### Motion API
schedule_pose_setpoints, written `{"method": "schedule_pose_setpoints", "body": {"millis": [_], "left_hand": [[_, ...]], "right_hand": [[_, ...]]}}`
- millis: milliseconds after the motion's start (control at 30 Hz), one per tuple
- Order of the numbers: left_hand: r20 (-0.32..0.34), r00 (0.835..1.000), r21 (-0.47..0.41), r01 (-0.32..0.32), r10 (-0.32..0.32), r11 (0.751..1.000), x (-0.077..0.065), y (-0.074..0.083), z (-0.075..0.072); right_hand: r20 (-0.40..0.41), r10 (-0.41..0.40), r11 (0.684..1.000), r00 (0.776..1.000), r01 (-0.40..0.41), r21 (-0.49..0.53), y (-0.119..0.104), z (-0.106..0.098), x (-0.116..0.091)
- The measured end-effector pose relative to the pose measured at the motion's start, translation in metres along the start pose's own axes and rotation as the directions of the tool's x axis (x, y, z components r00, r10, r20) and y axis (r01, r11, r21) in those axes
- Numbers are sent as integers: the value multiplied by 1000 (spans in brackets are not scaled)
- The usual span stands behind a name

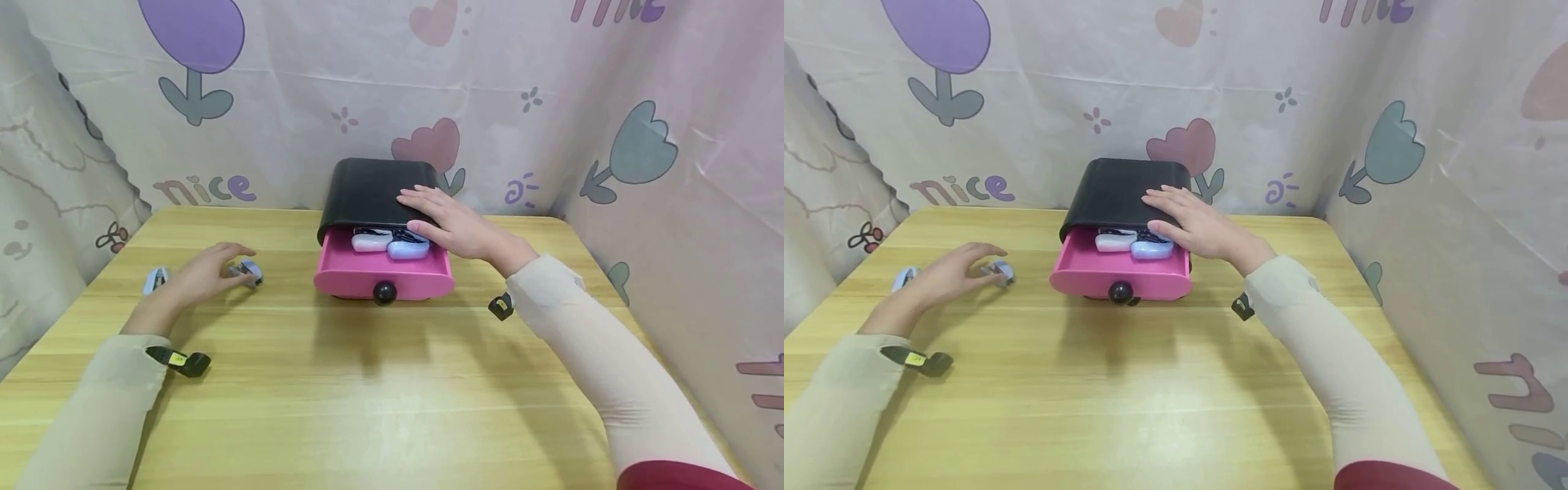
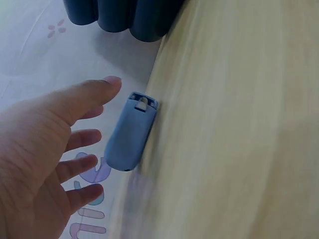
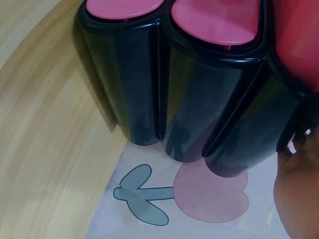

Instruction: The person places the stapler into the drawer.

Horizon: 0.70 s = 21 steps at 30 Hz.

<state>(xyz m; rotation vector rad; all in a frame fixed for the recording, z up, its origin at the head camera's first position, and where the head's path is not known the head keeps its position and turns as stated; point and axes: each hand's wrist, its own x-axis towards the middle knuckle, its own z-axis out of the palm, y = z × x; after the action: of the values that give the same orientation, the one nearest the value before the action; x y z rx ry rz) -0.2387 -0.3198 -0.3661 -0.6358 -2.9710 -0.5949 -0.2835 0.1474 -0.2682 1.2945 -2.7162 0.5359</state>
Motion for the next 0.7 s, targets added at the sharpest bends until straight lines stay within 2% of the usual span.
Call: {"method": "schedule_pose_setpoints", "body": {"millis": [300,700], "left_hand": [[59,998,-13,-12,12,1000,0,-6,11],[105,995,-20,2,0,1000,-2,-3,10]], "right_hand": [[6,12,999,1000,-12,40,-2,0,0],[0,28,999,1000,-28,44,-2,1,0]]}}
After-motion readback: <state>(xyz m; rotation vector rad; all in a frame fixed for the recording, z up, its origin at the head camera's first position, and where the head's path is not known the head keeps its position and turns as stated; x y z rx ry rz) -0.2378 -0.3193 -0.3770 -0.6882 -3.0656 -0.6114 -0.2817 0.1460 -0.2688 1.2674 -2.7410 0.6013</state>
